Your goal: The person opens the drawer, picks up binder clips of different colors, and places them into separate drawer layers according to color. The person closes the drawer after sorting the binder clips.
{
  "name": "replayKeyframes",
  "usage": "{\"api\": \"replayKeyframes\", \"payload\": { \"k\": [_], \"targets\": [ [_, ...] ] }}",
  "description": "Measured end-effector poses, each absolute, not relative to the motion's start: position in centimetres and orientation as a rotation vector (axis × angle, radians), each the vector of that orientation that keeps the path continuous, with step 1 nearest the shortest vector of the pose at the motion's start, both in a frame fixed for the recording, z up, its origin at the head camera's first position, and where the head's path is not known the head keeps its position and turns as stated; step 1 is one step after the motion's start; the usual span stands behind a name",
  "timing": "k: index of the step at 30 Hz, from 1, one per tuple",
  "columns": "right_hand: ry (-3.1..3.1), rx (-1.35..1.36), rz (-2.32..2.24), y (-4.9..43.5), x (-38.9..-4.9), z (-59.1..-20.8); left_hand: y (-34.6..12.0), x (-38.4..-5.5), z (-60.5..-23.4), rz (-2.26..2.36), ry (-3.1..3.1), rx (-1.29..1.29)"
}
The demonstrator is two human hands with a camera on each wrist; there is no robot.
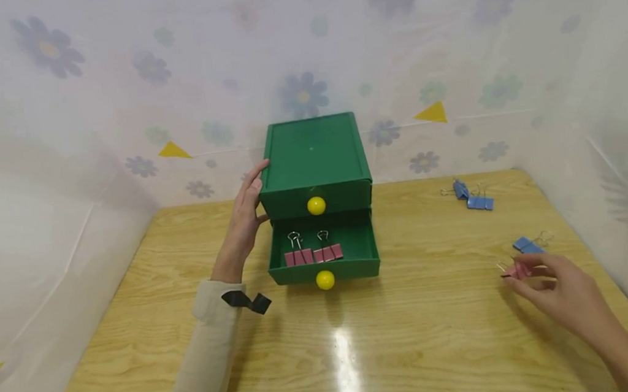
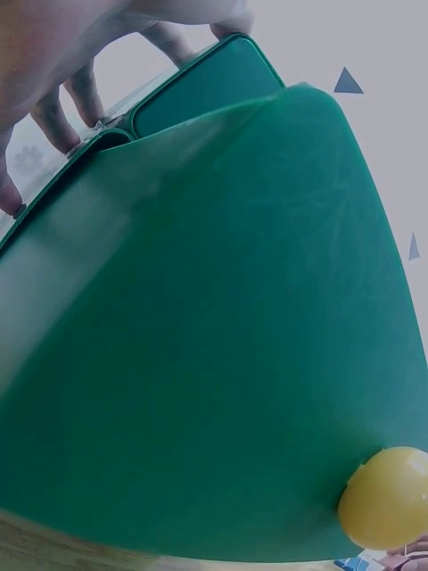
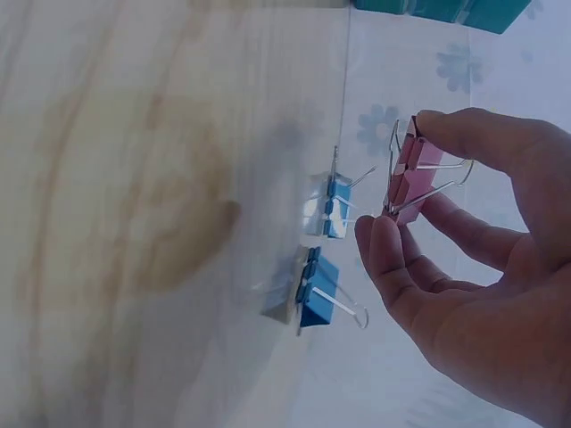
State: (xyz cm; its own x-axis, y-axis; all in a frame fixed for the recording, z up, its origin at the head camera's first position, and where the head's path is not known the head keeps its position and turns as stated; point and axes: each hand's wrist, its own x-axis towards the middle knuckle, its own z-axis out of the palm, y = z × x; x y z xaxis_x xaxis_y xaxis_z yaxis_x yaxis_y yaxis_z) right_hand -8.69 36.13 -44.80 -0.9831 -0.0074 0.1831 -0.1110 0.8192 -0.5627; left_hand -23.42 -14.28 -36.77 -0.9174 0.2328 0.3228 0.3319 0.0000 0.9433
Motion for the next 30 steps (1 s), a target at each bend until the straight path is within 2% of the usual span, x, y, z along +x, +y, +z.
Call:
{"api": "replayKeyframes", "payload": {
  "k": [23, 30],
  "targets": [
    [-2.839, 0.032, 0.997, 32.3, -9.4, -42.6, -14.2, -22.8, -36.2, -2.063, -2.176, -0.629],
    [-2.723, 0.201, 1.181, 31.3, -10.0, -42.6, -14.2, -22.8, -36.2, -2.066, -2.168, -0.634]
  ]
}}
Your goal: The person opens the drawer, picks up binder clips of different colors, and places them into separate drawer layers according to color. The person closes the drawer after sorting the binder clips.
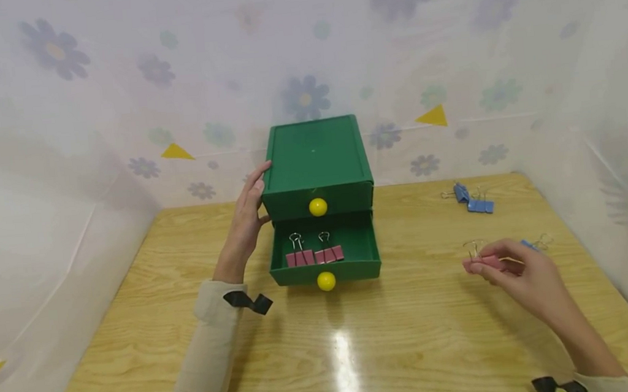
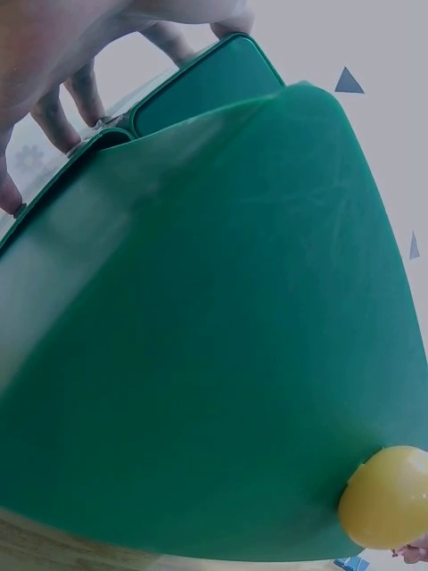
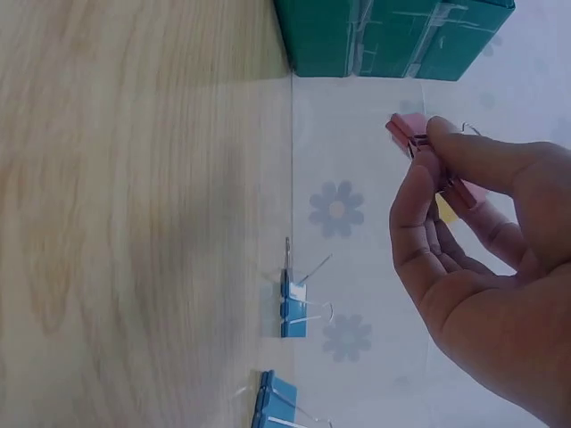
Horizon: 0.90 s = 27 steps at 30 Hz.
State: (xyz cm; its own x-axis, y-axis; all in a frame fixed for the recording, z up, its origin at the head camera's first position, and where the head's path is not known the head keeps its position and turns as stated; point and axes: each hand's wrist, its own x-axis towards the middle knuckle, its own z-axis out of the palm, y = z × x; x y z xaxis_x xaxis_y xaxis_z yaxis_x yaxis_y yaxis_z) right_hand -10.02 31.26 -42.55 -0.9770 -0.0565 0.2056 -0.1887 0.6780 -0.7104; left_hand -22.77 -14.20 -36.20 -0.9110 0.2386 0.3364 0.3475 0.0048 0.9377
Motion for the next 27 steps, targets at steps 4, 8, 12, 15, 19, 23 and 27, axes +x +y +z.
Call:
{"api": "replayKeyframes", "payload": {
  "k": [4, 8, 12, 15, 19, 23, 27],
  "targets": [
    [-2.665, 0.306, 1.205, 30.7, -10.3, -42.6, -14.1, -22.7, -36.1, -2.074, -2.167, -0.637],
    [-2.646, 0.29, 1.134, 30.0, -10.4, -42.4, -14.0, -22.7, -36.1, -2.075, -2.171, -0.64],
    [-2.63, 0.255, 1.121, 29.1, -10.5, -42.1, -14.1, -23.0, -36.3, -2.078, -2.163, -0.644],
    [-2.618, 0.255, 1.114, 28.4, -10.7, -41.8, -14.2, -23.7, -37.0, -2.082, -2.156, -0.64],
    [-2.593, 0.266, 1.109, 27.6, -11.0, -41.4, -14.4, -24.5, -38.0, -2.077, -2.149, -0.632],
    [-2.56, 0.297, 1.139, 27.1, -11.2, -41.0, -14.5, -24.8, -38.5, -2.069, -2.137, -0.633],
    [-2.554, 0.319, 1.155, 26.4, -11.2, -40.5, -14.5, -24.8, -38.4, -2.072, -2.138, -0.622]
  ]
}}
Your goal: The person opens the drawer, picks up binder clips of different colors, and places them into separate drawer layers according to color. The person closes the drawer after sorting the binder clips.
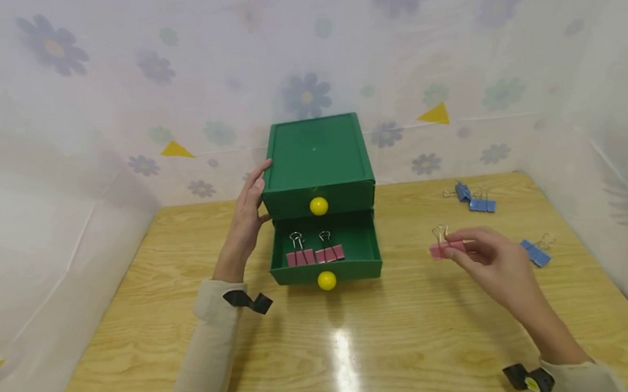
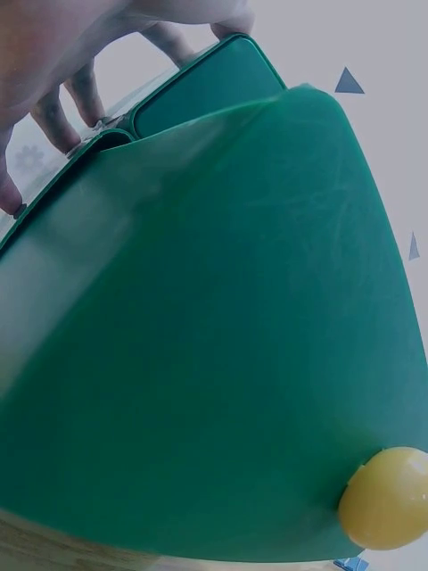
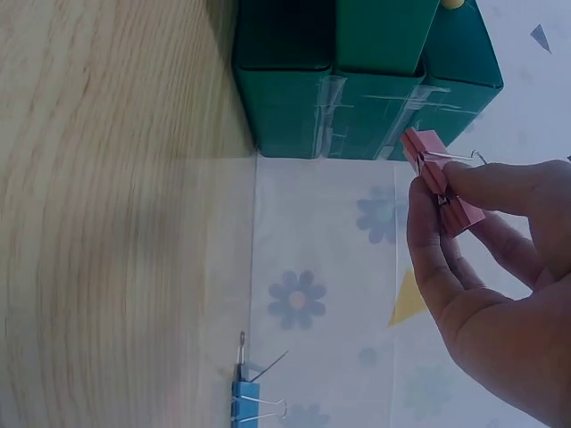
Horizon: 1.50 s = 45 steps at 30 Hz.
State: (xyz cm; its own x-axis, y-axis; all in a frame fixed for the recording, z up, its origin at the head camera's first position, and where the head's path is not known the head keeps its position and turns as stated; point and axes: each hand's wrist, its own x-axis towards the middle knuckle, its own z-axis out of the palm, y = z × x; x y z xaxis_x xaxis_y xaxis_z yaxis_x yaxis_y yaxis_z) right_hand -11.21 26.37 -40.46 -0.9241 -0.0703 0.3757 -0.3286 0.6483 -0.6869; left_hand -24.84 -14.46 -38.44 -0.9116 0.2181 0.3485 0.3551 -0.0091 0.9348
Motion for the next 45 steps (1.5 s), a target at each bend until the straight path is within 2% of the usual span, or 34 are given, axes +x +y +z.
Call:
{"api": "replayKeyframes", "payload": {
  "k": [16, 23, 33, 45],
  "targets": [
    [-2.461, 0.324, 1.244, 23.7, -12.2, -38.6, -14.4, -22.8, -36.2, -2.068, -2.167, -0.614],
    [-2.458, 0.442, 1.366, 22.5, -12.5, -38.0, -14.4, -22.8, -36.2, -2.084, -2.165, -0.613],
    [-2.463, 0.43, 1.283, 19.5, -11.5, -35.0, -14.4, -22.8, -36.1, -2.081, -2.164, -0.613],
    [-2.371, 0.56, 1.362, 19.4, -13.5, -37.2, -14.4, -23.6, -37.0, -2.086, -2.163, -0.619]
  ]
}}
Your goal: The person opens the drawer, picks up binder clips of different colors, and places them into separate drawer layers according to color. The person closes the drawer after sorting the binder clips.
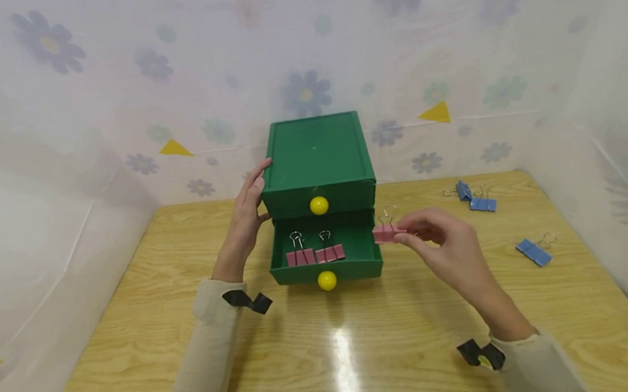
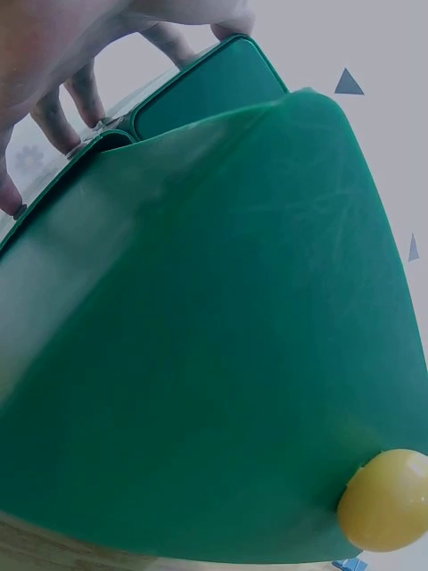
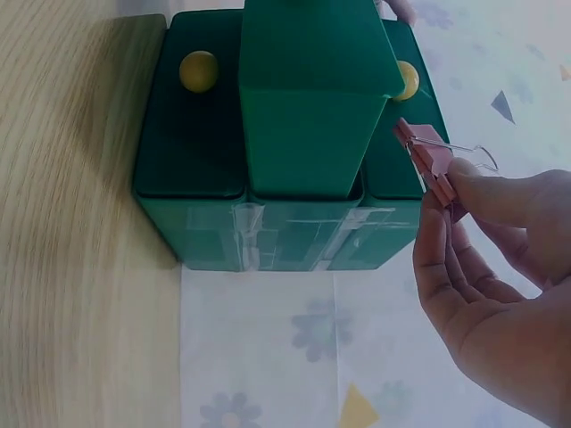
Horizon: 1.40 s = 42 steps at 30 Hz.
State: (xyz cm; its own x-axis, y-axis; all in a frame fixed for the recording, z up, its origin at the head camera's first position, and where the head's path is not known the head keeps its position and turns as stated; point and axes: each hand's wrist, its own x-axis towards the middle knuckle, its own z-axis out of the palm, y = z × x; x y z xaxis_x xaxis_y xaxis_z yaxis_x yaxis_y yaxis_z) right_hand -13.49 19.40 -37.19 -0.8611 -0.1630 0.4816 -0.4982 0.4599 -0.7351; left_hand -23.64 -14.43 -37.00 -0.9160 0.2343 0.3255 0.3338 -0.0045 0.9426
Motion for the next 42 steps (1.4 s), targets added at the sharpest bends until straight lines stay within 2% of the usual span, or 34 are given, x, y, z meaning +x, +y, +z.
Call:
{"api": "replayKeyframes", "payload": {
  "k": [12, 21, 42],
  "targets": [
    [-2.379, 0.62, 1.265, 17.5, -14.2, -37.4, -14.5, -24.8, -38.4, -2.075, -2.142, -0.614],
    [-2.366, 0.698, 1.163, 16.0, -15.4, -38.2, -14.3, -22.9, -36.1, -2.092, -2.161, -0.629],
    [-2.441, 0.8, 0.95, 14.1, -17.0, -39.0, -14.3, -22.9, -36.1, -2.097, -2.161, -0.623]
  ]
}}
